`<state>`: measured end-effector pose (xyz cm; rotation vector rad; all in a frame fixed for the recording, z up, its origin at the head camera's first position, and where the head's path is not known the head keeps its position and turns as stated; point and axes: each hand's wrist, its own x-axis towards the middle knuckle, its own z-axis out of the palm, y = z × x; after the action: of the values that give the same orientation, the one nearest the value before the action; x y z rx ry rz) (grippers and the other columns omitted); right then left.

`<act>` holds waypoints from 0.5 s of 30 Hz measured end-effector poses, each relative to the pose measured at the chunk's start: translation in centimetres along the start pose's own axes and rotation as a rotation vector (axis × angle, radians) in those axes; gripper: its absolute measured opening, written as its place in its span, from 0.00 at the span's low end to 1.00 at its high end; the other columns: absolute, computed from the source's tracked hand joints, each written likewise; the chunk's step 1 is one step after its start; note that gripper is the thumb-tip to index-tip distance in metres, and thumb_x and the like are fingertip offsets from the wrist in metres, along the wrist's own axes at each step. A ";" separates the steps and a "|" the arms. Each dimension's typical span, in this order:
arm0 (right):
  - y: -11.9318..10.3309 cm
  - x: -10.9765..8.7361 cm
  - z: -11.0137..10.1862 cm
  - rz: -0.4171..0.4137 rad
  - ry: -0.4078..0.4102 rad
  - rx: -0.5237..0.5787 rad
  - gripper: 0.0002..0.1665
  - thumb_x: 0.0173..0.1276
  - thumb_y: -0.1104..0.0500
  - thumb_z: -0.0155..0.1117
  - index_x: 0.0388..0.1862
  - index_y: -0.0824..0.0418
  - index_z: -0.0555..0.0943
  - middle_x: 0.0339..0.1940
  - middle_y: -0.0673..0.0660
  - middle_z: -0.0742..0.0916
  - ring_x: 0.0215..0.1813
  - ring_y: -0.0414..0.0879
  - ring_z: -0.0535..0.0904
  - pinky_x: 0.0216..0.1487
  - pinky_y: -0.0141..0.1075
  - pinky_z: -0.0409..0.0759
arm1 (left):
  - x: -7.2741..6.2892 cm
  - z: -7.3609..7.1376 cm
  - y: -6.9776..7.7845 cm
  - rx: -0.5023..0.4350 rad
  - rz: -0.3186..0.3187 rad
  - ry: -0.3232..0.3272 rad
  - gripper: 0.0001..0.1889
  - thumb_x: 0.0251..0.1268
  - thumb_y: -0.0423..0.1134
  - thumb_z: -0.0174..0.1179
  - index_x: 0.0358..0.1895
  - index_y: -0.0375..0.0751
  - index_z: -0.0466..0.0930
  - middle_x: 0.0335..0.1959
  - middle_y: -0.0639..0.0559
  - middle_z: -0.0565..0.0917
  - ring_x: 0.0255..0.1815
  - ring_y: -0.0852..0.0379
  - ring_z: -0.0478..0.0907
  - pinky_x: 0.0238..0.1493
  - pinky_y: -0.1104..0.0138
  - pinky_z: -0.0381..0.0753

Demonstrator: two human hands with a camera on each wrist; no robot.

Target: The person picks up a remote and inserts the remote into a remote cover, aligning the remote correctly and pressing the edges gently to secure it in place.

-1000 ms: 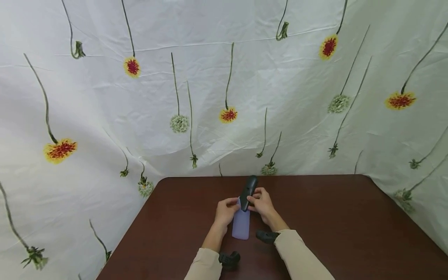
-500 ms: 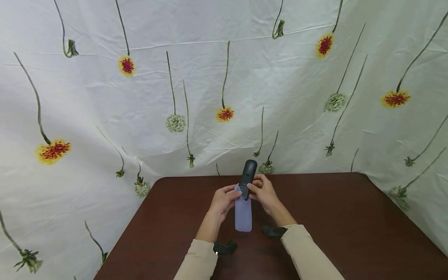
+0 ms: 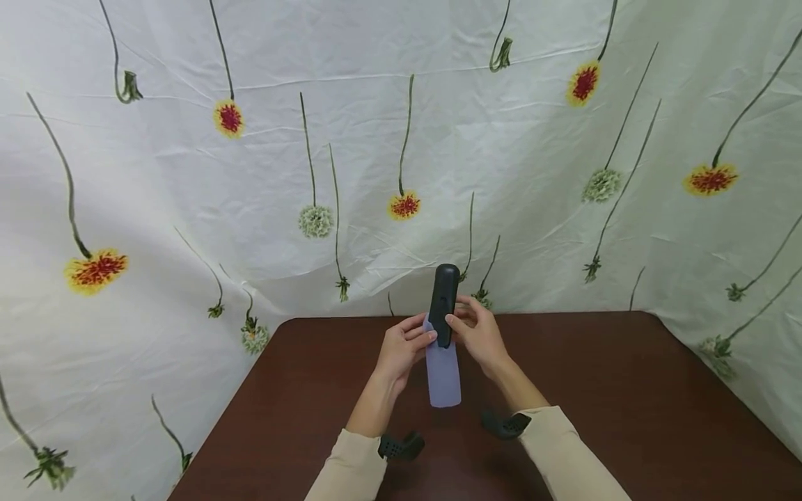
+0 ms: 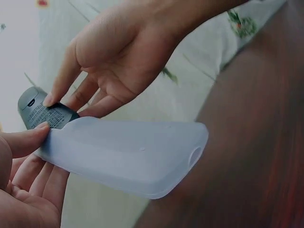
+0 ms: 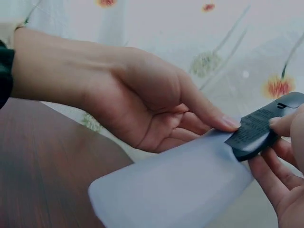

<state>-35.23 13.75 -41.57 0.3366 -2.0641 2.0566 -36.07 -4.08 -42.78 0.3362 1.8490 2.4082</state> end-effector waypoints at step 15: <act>-3.2 -3.2 -1.4 -0.160 -0.059 -0.276 0.20 0.72 0.60 0.71 0.59 0.67 0.86 0.53 0.60 0.89 0.62 0.56 0.81 0.58 0.54 0.80 | -1.8 2.2 3.2 -0.119 0.115 -0.075 0.26 0.69 0.22 0.62 0.69 0.26 0.73 0.53 0.38 0.86 0.47 0.54 0.86 0.45 0.63 0.85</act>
<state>-31.24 15.19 -39.48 0.5006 -2.2378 1.6646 -33.62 -3.25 -39.41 0.5287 1.6913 2.5280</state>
